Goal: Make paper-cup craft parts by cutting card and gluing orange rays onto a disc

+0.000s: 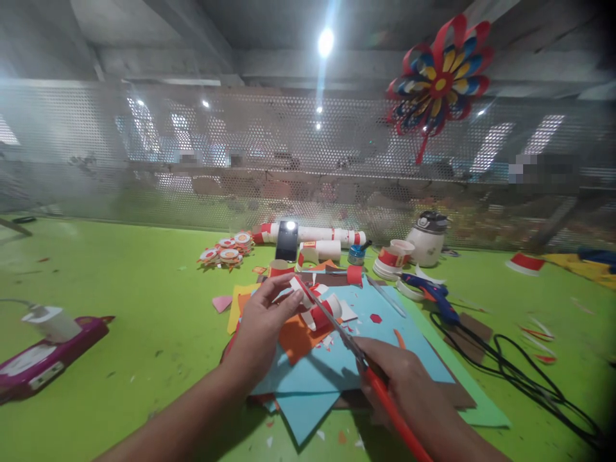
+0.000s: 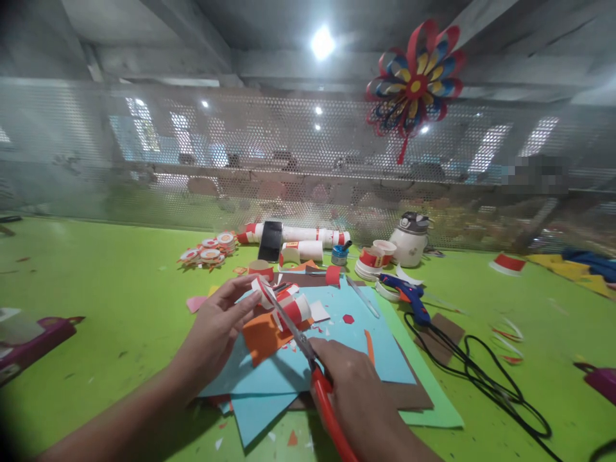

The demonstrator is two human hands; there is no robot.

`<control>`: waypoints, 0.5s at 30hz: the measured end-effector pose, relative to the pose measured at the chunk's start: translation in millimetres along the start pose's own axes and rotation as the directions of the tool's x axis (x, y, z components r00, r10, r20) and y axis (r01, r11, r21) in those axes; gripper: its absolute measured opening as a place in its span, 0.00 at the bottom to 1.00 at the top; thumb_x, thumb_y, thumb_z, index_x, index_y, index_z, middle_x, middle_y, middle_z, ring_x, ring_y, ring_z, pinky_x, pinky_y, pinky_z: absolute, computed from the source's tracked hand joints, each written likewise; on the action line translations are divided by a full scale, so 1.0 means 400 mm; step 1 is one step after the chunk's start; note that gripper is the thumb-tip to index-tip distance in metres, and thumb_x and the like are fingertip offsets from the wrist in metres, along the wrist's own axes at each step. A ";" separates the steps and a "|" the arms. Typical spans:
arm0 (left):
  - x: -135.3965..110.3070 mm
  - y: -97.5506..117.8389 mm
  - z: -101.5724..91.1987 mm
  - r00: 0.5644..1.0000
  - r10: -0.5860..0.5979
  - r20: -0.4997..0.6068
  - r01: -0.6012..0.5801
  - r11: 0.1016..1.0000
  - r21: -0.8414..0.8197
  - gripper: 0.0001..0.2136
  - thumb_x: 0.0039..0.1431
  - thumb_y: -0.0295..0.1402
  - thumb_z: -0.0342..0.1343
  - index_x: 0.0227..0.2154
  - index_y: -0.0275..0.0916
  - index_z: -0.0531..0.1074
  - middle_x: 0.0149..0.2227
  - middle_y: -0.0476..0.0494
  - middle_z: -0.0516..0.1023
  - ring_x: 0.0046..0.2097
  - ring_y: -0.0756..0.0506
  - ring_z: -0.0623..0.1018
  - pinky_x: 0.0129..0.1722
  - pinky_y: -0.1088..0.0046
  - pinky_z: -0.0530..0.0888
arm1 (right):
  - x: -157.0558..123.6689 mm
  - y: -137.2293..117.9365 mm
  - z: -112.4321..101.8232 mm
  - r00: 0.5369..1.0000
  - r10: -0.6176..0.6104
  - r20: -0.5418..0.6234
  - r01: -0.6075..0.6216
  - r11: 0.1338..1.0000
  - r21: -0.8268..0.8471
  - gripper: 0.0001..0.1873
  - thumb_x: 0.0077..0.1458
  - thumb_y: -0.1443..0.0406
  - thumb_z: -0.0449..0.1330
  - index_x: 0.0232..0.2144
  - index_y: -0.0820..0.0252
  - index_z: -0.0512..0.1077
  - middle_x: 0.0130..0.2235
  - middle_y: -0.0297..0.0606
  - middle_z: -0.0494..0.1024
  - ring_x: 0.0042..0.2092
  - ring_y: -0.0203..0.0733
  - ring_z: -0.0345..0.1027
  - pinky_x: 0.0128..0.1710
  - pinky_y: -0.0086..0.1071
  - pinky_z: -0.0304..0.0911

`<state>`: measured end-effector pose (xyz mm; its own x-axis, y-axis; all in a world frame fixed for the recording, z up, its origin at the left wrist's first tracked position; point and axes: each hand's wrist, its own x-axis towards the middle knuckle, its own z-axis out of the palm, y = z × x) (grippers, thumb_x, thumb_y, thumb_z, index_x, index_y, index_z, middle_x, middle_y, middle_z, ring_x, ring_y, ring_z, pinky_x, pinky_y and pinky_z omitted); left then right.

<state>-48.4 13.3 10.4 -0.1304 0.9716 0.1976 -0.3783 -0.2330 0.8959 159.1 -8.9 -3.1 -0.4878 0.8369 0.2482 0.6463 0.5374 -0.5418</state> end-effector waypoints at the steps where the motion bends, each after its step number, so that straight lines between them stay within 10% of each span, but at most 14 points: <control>1: 0.002 0.001 0.000 1.000 -0.008 -0.004 0.008 1.000 -0.024 0.12 0.52 0.34 0.63 0.39 0.38 0.74 0.41 0.40 0.78 0.42 0.43 0.78 0.45 0.63 0.74 | 0.001 0.002 0.000 1.000 -0.001 0.004 0.001 1.000 -0.011 0.13 0.51 0.72 0.52 0.37 0.58 0.73 0.33 0.37 0.79 0.33 0.42 0.70 0.33 0.32 0.64; 15: 0.005 0.002 0.002 0.999 -0.036 0.007 0.036 0.995 -0.093 0.09 0.53 0.33 0.62 0.37 0.37 0.75 0.41 0.42 0.79 0.42 0.44 0.78 0.47 0.65 0.73 | 0.001 -0.006 -0.011 0.999 0.030 0.040 -0.030 0.999 0.013 0.13 0.56 0.68 0.51 0.41 0.58 0.72 0.35 0.39 0.77 0.36 0.45 0.69 0.36 0.36 0.65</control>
<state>-48.2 15.2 11.9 -0.1106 0.9795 0.1681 -0.4661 -0.2005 0.8617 159.9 -9.5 1.7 -0.4916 0.8476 0.1996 0.6533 0.5105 -0.5591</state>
